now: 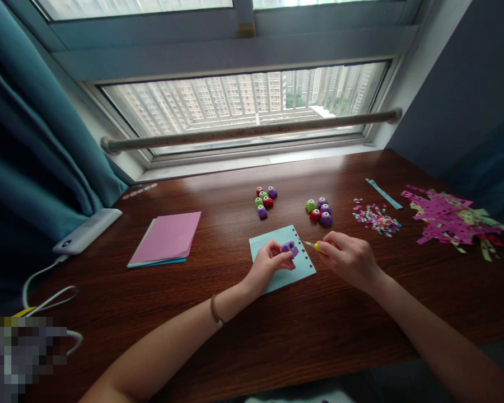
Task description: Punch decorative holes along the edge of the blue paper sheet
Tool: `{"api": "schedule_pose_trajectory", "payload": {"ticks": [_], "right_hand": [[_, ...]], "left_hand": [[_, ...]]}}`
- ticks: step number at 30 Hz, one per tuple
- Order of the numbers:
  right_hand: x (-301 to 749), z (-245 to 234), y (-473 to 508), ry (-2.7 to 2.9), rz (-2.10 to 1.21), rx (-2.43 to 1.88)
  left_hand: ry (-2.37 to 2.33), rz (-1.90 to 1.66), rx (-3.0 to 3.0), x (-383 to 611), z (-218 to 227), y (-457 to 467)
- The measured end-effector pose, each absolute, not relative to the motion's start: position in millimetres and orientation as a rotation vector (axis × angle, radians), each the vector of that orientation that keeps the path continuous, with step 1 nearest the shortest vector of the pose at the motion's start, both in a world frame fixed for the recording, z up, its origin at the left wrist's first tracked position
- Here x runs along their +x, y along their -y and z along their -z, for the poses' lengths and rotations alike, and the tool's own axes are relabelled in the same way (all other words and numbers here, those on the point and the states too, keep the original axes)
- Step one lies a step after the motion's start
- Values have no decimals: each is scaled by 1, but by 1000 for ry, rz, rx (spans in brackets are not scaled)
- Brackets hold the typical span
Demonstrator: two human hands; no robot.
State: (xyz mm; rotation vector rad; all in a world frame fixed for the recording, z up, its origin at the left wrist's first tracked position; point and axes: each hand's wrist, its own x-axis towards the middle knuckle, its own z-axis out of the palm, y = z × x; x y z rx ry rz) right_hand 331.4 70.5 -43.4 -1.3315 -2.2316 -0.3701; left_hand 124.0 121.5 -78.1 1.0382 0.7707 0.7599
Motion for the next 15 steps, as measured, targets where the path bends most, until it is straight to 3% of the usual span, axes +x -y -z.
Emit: {"api": "schedule_pose_trajectory", "payload": {"ticks": [10, 15], "right_hand": [[344, 54, -80, 2038, 164, -2019], [349, 64, -89, 2099, 207, -2128]], "left_hand": [[-740, -817, 1203, 123, 79, -119], [-706, -824, 1314, 124, 83, -115]]}}
